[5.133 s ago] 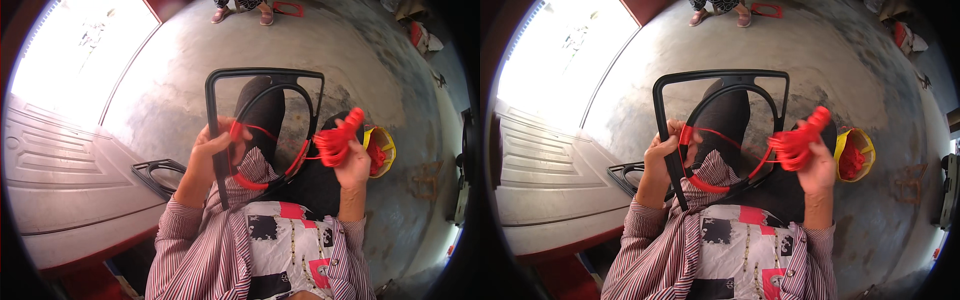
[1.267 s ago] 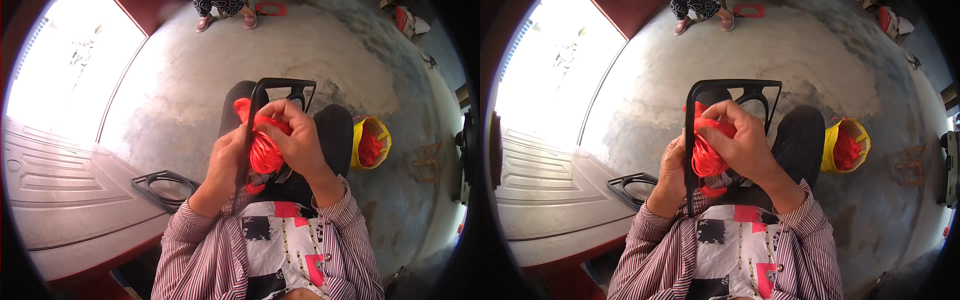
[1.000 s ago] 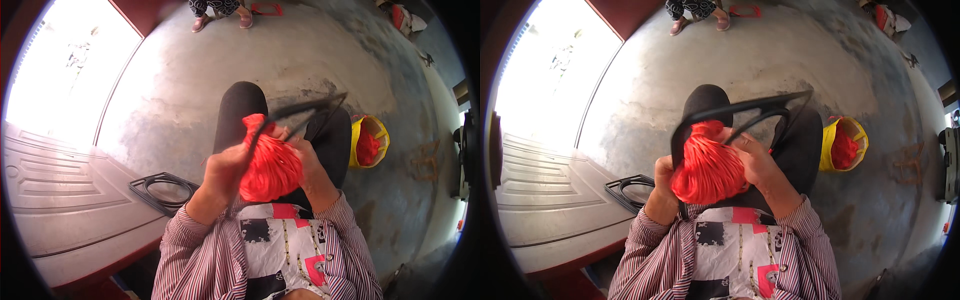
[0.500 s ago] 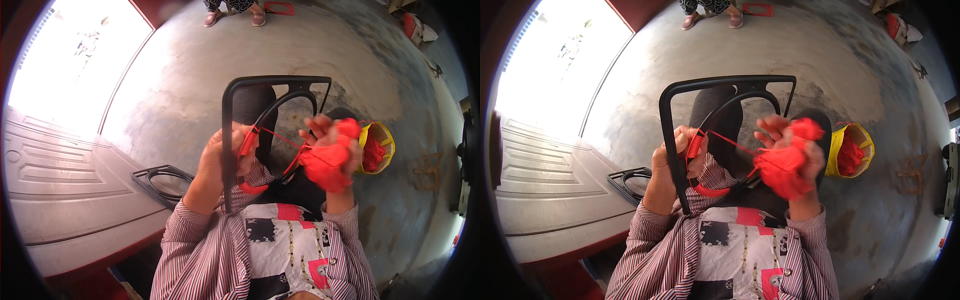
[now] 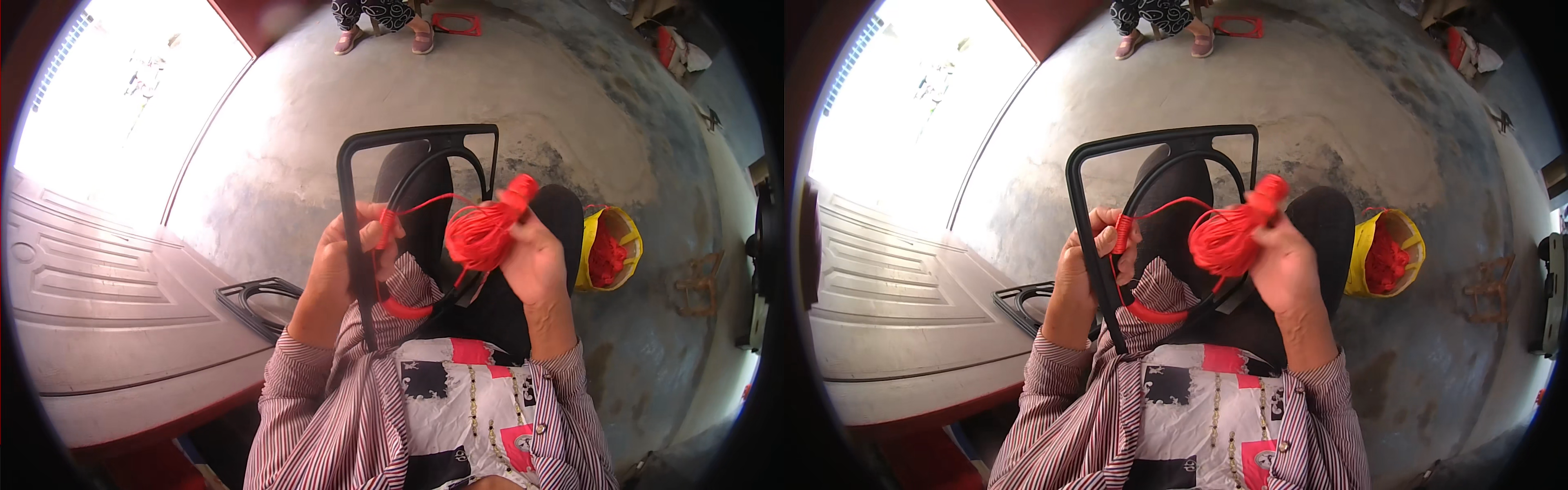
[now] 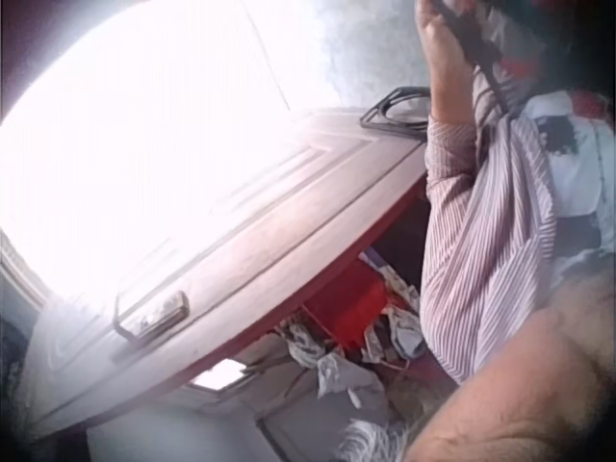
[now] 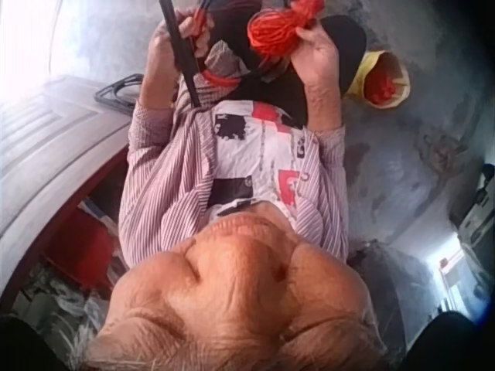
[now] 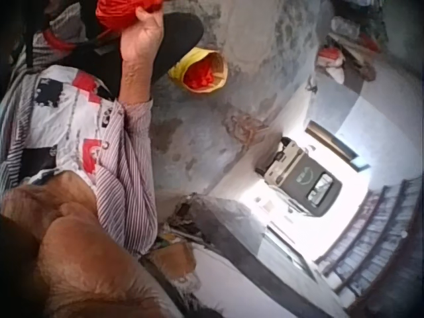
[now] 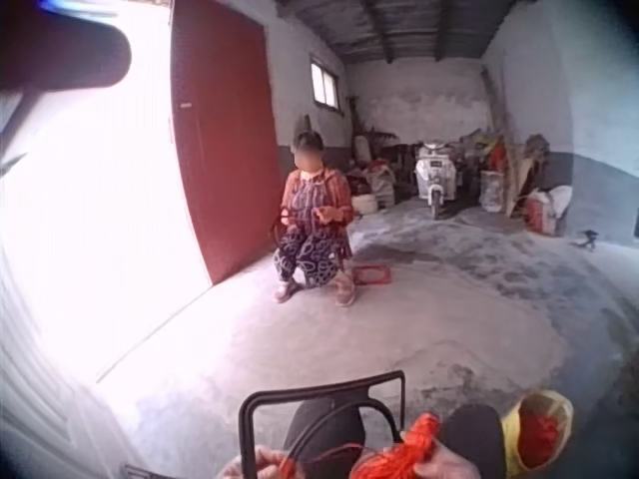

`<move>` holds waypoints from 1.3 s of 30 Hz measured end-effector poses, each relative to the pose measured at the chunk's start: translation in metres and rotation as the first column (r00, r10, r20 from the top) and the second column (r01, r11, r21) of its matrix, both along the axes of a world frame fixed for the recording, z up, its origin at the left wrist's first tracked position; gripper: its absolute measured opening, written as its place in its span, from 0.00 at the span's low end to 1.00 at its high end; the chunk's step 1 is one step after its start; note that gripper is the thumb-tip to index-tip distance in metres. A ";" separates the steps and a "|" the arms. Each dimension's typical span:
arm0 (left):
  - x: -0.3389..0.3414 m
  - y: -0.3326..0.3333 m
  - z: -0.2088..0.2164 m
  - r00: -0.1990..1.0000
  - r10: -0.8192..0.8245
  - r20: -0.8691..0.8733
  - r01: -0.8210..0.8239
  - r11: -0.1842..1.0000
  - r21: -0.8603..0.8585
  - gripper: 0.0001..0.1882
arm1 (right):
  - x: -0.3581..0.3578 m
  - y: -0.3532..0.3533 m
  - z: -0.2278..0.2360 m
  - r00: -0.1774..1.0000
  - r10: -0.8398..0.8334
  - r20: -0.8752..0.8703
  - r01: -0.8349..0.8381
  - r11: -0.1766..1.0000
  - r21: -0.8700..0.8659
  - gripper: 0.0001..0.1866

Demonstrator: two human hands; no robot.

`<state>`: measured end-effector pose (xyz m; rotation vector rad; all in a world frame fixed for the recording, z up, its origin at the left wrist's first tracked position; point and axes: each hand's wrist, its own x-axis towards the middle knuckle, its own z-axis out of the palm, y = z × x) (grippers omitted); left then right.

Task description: The person is weaving red plastic string into a black plastic frame, likely a component for a chair.

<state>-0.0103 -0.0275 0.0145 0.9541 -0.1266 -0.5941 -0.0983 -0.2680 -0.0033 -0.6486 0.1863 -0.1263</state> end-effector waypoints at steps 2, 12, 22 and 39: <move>-0.001 -0.003 -0.003 0.999 -0.054 0.008 0.055 0.996 -0.073 0.15 | 0.000 0.017 0.034 0.983 0.172 0.057 -0.163 0.977 -0.139 0.25; -0.020 -0.027 0.016 0.988 -0.116 -0.105 0.104 0.988 -0.117 0.20 | 0.016 0.032 0.030 0.971 0.162 0.176 -0.053 0.862 -0.503 0.12; -0.038 -0.040 0.030 0.915 -0.133 -0.382 0.047 0.973 -0.226 0.19 | 0.030 0.032 0.018 0.972 0.216 0.094 -0.226 0.966 0.128 0.15; 0.005 0.000 -0.003 0.990 -0.134 0.035 0.138 0.981 -0.135 0.18 | -0.016 0.008 0.041 0.816 0.218 0.535 -0.184 0.976 -0.118 0.27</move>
